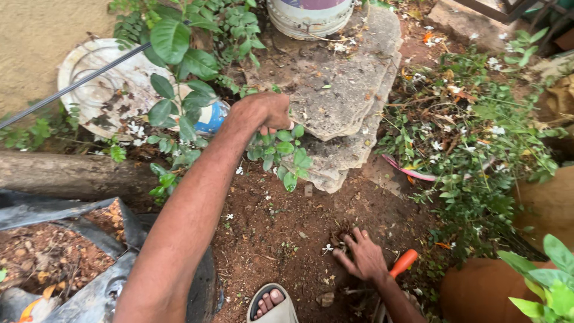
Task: The person prunes a small plant using garden shears, then clears away the cuttings and loose debris from the soil by hand.
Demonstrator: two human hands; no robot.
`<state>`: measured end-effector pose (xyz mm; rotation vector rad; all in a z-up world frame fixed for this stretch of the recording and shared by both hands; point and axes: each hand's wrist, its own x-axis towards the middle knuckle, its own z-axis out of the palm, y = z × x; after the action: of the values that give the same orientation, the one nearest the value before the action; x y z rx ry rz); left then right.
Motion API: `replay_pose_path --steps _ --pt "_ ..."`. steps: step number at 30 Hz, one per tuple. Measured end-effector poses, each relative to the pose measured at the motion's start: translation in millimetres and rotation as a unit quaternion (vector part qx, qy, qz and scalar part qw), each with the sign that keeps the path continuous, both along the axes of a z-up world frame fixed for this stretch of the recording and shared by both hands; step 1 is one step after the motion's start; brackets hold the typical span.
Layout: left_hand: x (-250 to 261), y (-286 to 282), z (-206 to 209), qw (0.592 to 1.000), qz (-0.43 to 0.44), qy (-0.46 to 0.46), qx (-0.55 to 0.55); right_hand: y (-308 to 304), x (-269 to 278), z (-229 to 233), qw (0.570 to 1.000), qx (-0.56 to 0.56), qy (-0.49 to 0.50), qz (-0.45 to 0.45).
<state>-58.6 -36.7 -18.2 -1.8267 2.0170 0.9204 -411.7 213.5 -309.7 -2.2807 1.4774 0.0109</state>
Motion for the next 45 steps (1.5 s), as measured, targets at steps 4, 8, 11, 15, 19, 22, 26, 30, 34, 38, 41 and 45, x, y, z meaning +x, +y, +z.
replay_pose_path --steps 4,8,11,15,19,22,26,30,34,38,41,45 --pt "-9.8 -10.0 2.9 1.0 -0.017 -0.017 -0.005 17.6 34.1 16.7 0.997 0.026 0.061 -0.048" --pt "-16.6 -12.6 -5.4 0.999 -0.007 0.026 0.018 29.4 69.9 10.4 0.967 0.134 0.041 -0.213" --pt "-18.1 -7.3 -5.7 0.999 -0.026 -0.018 0.005 36.4 89.2 -19.5 0.967 0.075 -0.023 -0.241" --pt "-8.9 -0.7 2.5 1.0 -0.015 0.021 0.016 34.5 75.5 -44.0 0.944 0.075 -0.23 -0.227" --pt "2.0 4.8 9.6 0.995 0.059 0.069 0.042 -6.4 68.0 -8.4 0.898 0.161 -0.334 -0.237" --pt "2.8 2.7 11.7 0.999 0.019 0.042 0.026 -64.9 52.3 43.8 0.802 0.381 -0.352 -0.297" --pt "-2.4 2.6 12.3 0.995 0.051 0.066 0.054 -108.1 16.9 90.1 0.907 0.405 -0.096 -0.064" --pt "-12.5 -1.4 12.2 0.998 0.005 0.031 0.055 -138.3 -11.9 89.0 0.923 0.336 -0.154 -0.108" --pt "-15.3 -4.8 3.7 0.999 -0.017 0.022 0.037 -214.5 -59.7 132.1 0.869 0.388 -0.256 -0.17" --pt "-12.0 -4.4 -8.1 0.999 -0.01 0.026 0.035 -284.5 -105.2 229.6 0.986 0.138 -0.073 -0.062" --pt "-13.3 1.7 -7.3 0.998 -0.017 0.057 0.03 -318.5 -122.0 301.0 0.993 0.051 -0.022 -0.103" --pt "-33.2 39.6 13.0 0.997 -0.074 -0.004 -0.001 -341.0 -130.8 329.5 0.988 -0.095 -0.069 -0.097"
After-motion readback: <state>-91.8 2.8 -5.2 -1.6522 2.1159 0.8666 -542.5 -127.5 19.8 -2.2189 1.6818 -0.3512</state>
